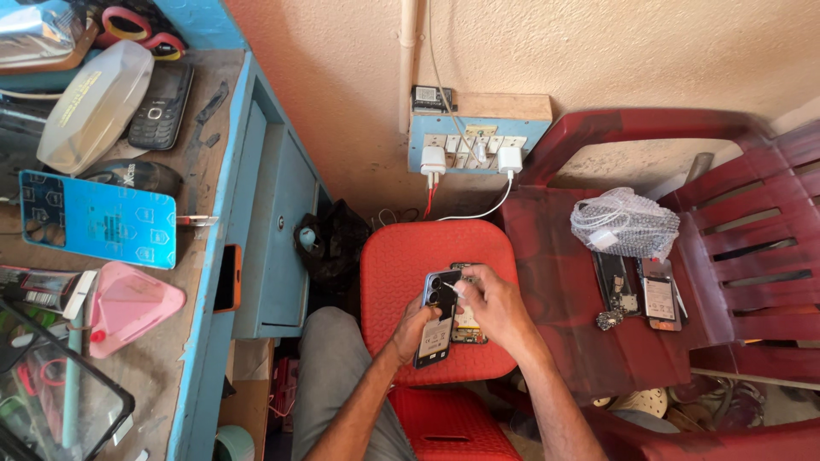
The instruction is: The person disassembles a smartphone by removing screws and separating the back cover. They then use a plastic tool to pry open the device and disconnect internal components. The person continues to manipulate the internal parts and reassemble the device.
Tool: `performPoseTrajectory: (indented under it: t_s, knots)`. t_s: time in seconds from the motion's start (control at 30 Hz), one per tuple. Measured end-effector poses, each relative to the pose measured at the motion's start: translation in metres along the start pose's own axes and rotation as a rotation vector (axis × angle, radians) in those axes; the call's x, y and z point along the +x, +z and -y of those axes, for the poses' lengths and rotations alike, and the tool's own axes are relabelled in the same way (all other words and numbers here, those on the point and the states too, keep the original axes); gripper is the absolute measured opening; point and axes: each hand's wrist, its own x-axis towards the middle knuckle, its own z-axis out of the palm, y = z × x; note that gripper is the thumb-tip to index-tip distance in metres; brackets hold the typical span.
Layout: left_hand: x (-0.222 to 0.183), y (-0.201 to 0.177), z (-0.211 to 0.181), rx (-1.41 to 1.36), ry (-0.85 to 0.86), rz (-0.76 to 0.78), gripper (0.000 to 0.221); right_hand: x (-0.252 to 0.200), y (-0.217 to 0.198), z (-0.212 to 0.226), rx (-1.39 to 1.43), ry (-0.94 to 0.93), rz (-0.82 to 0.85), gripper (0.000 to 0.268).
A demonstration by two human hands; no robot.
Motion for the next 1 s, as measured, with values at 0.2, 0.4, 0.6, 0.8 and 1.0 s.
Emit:
performPoseTrajectory:
  t_s: [0.2, 0.4, 0.6, 0.8, 1.0]
  knots:
    - [0.001, 0.000, 0.001, -0.078, 0.031, 0.049, 0.053, 0.000, -0.005, -0.002, -0.057, 0.039, -0.016, 0.025]
    - [-0.004, 0.002, -0.015, -0.390, -0.022, 0.193, 0.067, -0.040, -0.004, -0.040, 0.444, 0.280, -0.070, 0.030]
    - [-0.005, 0.014, -0.025, -0.568, -0.067, 0.159, 0.070, -0.077, 0.052, -0.081, 0.684, 0.516, -0.105, 0.027]
    - [-0.008, 0.026, -0.021, -0.416, 0.034, 0.025, 0.047, -0.078, 0.058, -0.075, 0.829, 0.457, -0.158, 0.027]
    - [-0.005, 0.011, -0.026, -0.303, 0.111, -0.064, 0.036, -0.080, 0.050, -0.103, 0.539, 0.448, -0.309, 0.027]
